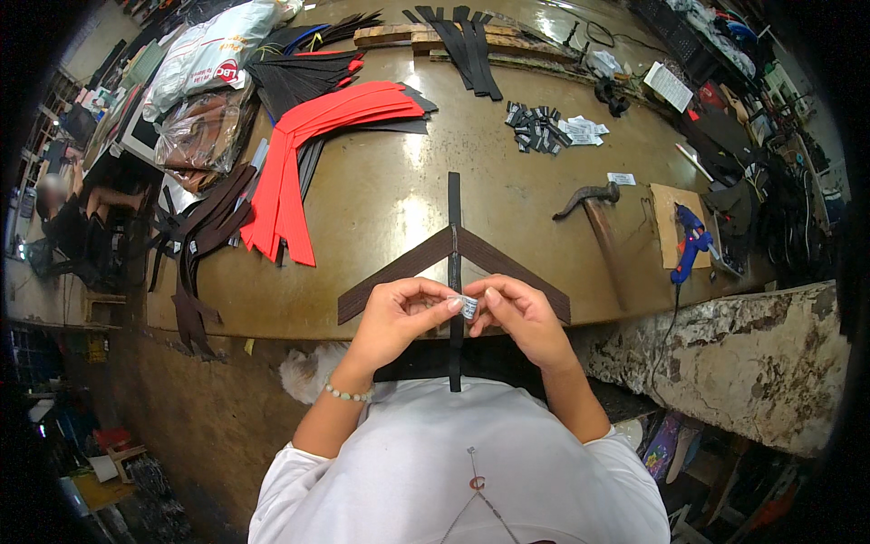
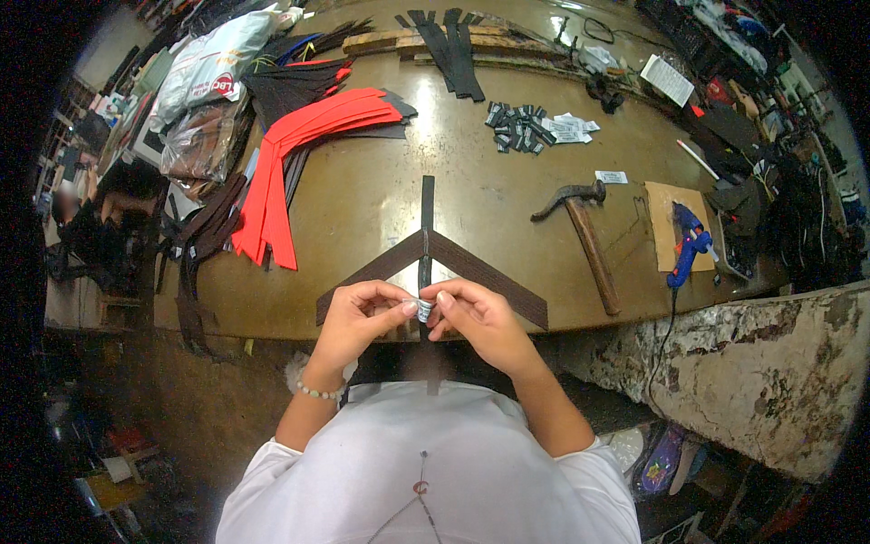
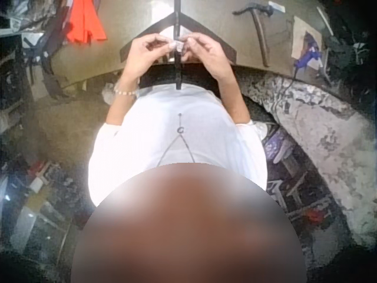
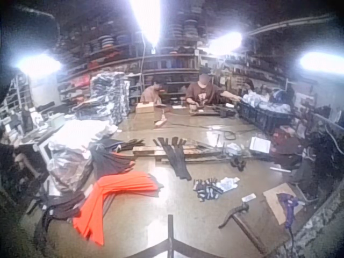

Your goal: The person assembles straps by applying hot glue to black fabric strips, attaching red fabric pieces, and securing small metal buckles with a hammer. The process is repeated multiple times on a cluttered workbench.

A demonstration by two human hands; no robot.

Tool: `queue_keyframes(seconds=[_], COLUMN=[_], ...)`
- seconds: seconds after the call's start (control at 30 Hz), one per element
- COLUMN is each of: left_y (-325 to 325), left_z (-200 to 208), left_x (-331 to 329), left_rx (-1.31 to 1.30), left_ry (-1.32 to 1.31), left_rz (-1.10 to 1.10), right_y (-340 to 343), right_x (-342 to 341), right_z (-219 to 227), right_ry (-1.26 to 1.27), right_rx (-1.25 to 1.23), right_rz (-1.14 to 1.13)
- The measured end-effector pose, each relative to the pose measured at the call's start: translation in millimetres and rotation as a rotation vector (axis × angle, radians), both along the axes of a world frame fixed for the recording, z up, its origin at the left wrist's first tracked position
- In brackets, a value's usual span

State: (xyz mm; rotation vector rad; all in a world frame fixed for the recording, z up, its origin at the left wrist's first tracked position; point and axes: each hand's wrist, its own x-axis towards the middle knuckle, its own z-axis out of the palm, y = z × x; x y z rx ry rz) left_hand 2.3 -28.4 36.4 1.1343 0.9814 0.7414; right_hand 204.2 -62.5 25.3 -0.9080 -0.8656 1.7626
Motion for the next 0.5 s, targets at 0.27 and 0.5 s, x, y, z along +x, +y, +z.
queue_keyframes(seconds=[0.27, 0.5], left_y=[-6.4, -10.3], left_z=[1.8, -1.4], left_x=[5.4, 0.6], left_rx=[0.174, 0.111], left_ry=[0.115, 0.148], left_rz=[0.045, 0.071], right_y=[-1.2, -0.4], right_x=[-4.8, -4.1], right_z=[6.5, 3.1], right_ry=[-0.133, -0.125], right_rx=[0.007, -0.033], right_rz=[-0.079, -0.124])
